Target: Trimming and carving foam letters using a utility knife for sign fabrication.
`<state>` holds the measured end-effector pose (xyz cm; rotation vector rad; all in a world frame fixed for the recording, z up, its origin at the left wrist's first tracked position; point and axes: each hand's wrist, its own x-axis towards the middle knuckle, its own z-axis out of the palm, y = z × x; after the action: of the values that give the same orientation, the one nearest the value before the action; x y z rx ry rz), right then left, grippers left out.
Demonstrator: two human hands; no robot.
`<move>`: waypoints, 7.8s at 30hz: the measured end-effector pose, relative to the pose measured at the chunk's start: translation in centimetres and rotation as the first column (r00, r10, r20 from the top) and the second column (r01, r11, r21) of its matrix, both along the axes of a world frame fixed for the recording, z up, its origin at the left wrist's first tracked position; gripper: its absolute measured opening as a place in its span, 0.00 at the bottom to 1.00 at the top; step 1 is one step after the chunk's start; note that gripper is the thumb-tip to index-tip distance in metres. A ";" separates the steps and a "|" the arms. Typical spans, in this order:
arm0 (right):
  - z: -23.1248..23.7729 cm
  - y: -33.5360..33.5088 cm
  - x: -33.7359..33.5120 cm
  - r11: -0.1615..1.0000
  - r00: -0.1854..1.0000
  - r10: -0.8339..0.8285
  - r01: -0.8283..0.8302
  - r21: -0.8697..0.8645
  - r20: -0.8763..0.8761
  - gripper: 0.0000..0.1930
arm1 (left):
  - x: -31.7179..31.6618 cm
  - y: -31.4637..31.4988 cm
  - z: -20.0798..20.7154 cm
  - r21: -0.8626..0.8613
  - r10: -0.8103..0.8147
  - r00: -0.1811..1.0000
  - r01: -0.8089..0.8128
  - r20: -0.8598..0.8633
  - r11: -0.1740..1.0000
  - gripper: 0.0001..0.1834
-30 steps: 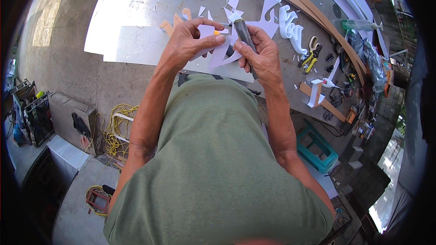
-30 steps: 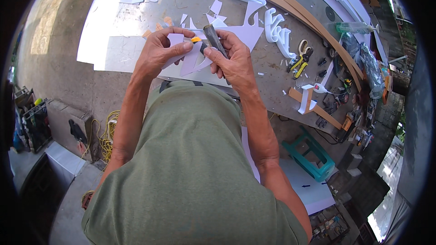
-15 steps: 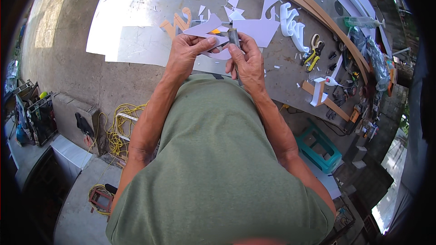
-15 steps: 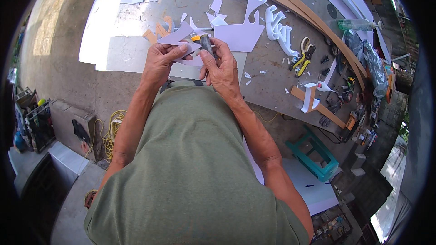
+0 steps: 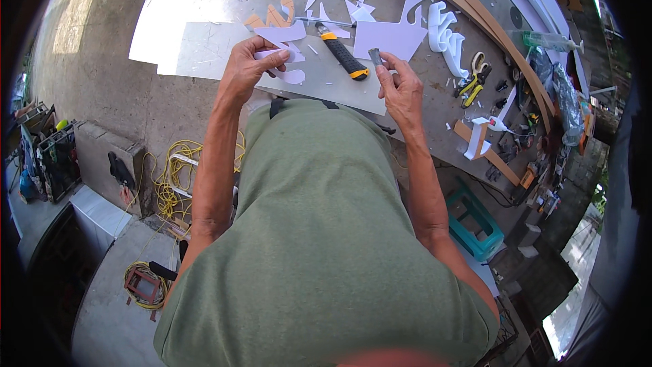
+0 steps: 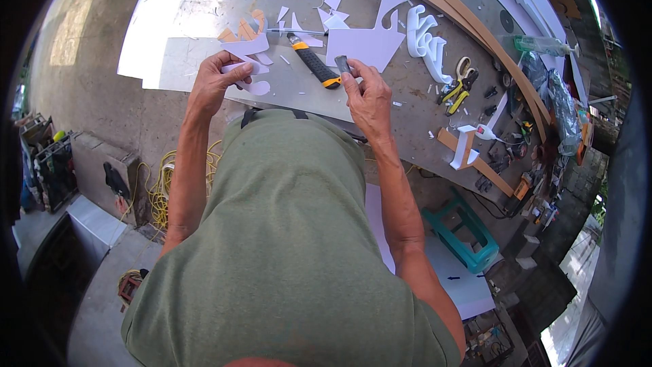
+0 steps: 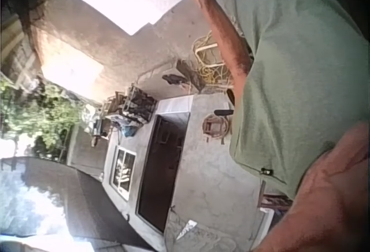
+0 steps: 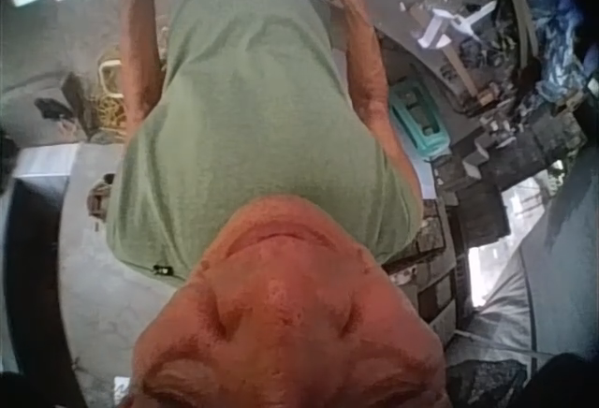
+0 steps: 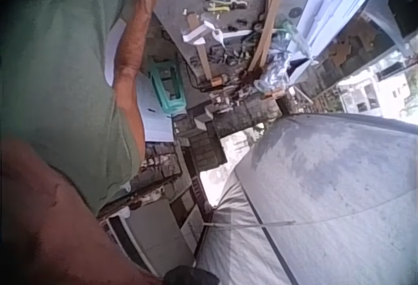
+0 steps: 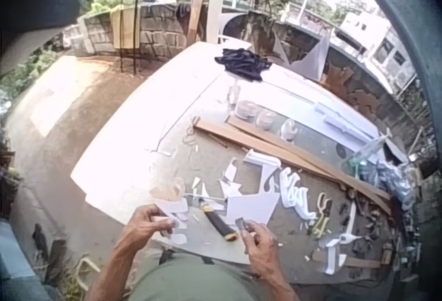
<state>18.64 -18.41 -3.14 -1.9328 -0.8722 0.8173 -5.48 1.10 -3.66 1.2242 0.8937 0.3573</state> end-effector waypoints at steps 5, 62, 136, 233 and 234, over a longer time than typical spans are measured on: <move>-2.8 0.4 0.0 0.978 0.549 0.193 -0.178 -0.113 0.813 0.15 | -4.4 1.6 -4.5 0.103 0.123 0.969 -0.103 -0.213 0.989 0.16; -5.3 13.2 -15.1 0.669 0.631 0.743 -0.715 -0.202 0.223 0.33 | -8.1 -0.4 -9.3 0.852 0.622 0.736 -0.119 -0.269 0.510 0.22; -2.9 13.2 -16.0 0.635 0.602 0.769 -0.679 -0.369 0.216 0.28 | -7.3 -0.5 -8.3 0.802 0.616 0.721 -0.142 -0.317 0.580 0.20; -7.0 11.0 -13.6 0.710 0.652 0.698 -0.686 -0.162 0.297 0.29 | -5.9 -2.7 -9.0 0.707 0.713 0.679 -0.420 -0.172 0.570 0.14; -7.0 11.0 -13.6 0.709 0.652 0.698 -0.686 -0.163 0.296 0.29 | -5.9 -2.7 -9.0 0.736 0.709 0.678 -0.378 -0.193 0.562 0.14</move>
<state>5.02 -7.45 -10.09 -1.7799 -1.9053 0.9336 -11.41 -1.56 -12.70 1.6803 1.7175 0.9944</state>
